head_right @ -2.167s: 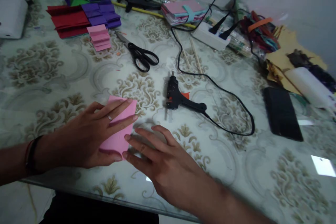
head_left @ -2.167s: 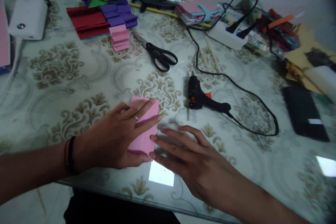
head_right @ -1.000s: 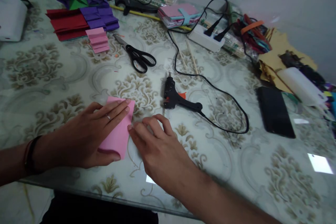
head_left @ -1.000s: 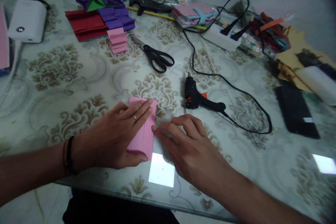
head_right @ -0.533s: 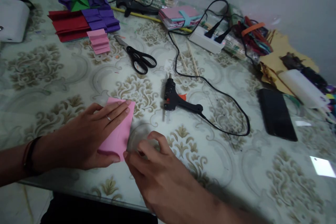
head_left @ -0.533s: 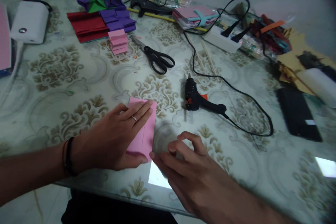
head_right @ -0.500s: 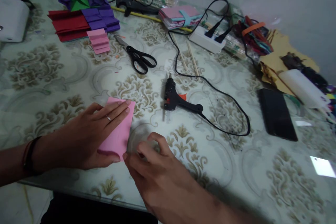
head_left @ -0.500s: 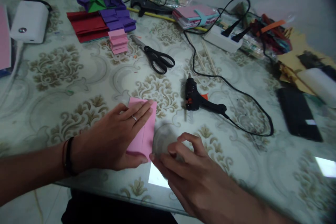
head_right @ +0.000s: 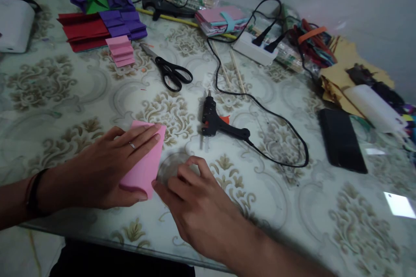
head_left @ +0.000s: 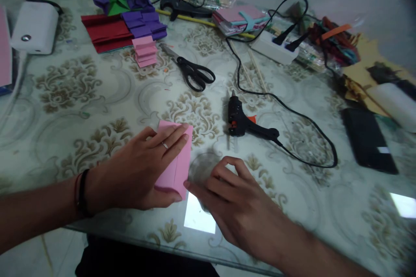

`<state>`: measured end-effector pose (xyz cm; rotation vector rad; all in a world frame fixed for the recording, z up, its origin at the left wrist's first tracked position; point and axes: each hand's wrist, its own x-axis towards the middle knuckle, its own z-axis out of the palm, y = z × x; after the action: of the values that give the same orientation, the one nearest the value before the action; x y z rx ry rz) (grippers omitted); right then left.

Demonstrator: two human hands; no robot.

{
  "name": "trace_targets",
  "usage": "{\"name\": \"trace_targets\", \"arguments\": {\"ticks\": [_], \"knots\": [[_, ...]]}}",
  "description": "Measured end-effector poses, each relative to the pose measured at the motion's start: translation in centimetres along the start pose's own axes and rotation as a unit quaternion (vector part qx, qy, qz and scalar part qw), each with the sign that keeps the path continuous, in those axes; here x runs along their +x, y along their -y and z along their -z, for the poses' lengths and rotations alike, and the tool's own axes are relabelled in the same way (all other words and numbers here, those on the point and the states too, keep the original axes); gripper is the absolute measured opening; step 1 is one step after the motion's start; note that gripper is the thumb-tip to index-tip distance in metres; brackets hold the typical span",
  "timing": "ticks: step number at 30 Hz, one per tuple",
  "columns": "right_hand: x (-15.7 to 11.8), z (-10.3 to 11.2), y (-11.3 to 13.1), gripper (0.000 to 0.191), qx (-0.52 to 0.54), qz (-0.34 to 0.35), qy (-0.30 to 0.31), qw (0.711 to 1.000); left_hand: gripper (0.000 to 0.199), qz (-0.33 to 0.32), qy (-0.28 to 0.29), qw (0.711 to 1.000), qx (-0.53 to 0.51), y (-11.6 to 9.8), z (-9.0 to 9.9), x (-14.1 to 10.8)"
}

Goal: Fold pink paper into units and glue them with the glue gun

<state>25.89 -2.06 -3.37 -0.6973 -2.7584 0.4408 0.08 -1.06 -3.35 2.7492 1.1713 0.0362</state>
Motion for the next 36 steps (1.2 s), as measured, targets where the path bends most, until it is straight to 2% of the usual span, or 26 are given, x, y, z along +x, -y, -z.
{"name": "trace_targets", "arguments": {"ticks": [6,16,25,36], "knots": [[0.8,0.1,-0.2,0.031,0.02,-0.021,-0.024,0.999,0.105,0.004,0.0,1.0,-0.008,0.0,-0.1,0.0],[1.8,0.1,-1.1,0.032,-0.002,-0.026,-0.05,0.998,0.1,0.0,-0.002,1.0,-0.022,0.0,0.0,0.0],[2.3,-0.1,-1.4,0.037,-0.06,-0.071,-0.035,0.995,0.102,0.004,-0.001,1.0,-0.02,0.1,-0.2,0.0],[4.5,0.0,-2.7,0.047,-0.16,-0.115,-0.003,0.98,0.102,-0.001,-0.008,0.999,-0.043,0.2,-0.4,0.0]]}}
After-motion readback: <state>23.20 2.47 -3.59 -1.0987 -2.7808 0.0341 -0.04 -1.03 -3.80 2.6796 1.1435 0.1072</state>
